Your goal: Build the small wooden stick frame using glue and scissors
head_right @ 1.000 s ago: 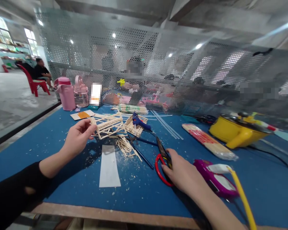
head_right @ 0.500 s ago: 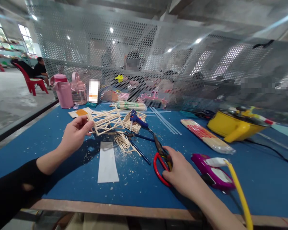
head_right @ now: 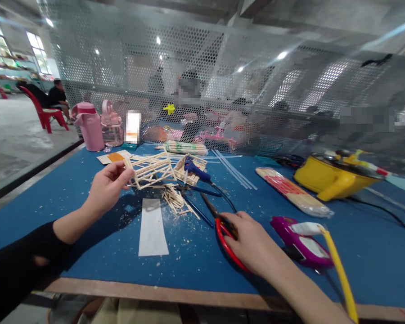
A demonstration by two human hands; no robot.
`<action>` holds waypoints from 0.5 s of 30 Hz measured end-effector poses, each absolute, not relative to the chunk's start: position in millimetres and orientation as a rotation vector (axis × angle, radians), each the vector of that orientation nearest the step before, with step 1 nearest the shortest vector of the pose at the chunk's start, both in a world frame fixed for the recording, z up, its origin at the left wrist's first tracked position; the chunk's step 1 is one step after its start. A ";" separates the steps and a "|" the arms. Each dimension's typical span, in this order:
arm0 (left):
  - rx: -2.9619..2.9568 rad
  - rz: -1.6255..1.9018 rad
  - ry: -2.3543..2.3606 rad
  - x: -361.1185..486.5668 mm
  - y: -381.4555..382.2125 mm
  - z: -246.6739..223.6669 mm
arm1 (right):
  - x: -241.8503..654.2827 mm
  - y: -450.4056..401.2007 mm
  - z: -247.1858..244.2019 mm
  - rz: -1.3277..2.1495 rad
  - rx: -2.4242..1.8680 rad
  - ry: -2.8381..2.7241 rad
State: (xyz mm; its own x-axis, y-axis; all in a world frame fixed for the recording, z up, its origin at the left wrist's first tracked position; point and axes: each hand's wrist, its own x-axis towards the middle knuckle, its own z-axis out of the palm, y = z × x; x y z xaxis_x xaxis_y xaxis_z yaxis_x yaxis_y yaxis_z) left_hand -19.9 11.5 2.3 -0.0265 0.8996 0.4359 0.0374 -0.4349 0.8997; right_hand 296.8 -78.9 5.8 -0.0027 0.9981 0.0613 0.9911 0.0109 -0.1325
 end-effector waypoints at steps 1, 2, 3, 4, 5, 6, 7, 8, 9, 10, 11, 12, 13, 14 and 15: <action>1.542 1.548 1.010 -19.9 11.7 2.4 | 295.3 -75.2 6.2 0.090 -2.088 -2.168; 1.542 1.548 1.008 -20.0 12.0 2.4 | 294.2 -71.2 7.3 0.107 -2.066 -2.209; 1.541 1.549 1.006 -20.0 12.4 2.3 | 293.6 -67.5 8.8 0.124 -2.046 -2.250; 1.538 1.551 1.005 -20.2 12.6 2.2 | 293.2 -64.4 10.8 0.144 -2.026 -2.292; 1.535 1.553 1.003 -20.3 12.9 2.1 | 293.2 -62.2 13.0 0.171 -2.008 -2.331; 1.534 1.555 1.001 -20.4 13.0 1.9 | 293.4 -60.9 15.1 0.201 -1.996 -2.359; 1.538 1.554 0.999 -20.5 12.9 1.7 | 294.0 -60.3 17.2 0.235 -1.989 -2.380; 1.543 1.551 0.999 -20.6 12.8 1.5 | 294.9 -60.3 18.8 0.264 -1.988 -2.394; 1.550 1.548 1.001 -20.6 12.5 1.2 | 296.5 -60.3 20.0 0.283 -1.995 -2.400; 1.557 1.543 1.003 -20.6 12.2 1.1 | 298.8 -60.2 20.4 0.294 -2.008 -2.401; 1.561 1.537 1.005 -20.6 11.9 0.9 | 301.7 -59.8 20.2 0.293 -2.022 -2.395; 1.563 1.534 1.007 -20.6 11.7 0.9 | 305.3 -59.0 19.1 0.282 -2.037 -2.383; 1.564 1.531 1.008 -20.6 11.5 0.9 | 309.3 -58.1 17.4 0.262 -2.054 -2.362; 1.565 1.528 1.009 -20.6 11.3 1.1 | 313.2 -57.3 15.0 0.234 -2.073 -2.332; 1.565 1.526 1.009 -20.6 11.2 1.3 | 316.4 -57.0 12.3 0.202 -2.090 -2.296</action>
State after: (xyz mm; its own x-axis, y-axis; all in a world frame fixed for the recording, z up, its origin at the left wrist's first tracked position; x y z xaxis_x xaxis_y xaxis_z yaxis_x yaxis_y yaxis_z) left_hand -20.6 11.2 1.3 -0.0065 0.8994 0.4372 0.0499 -0.4363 0.8984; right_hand 316.4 -57.0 12.3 -0.0974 0.9931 -0.0654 0.9892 0.0894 -0.1158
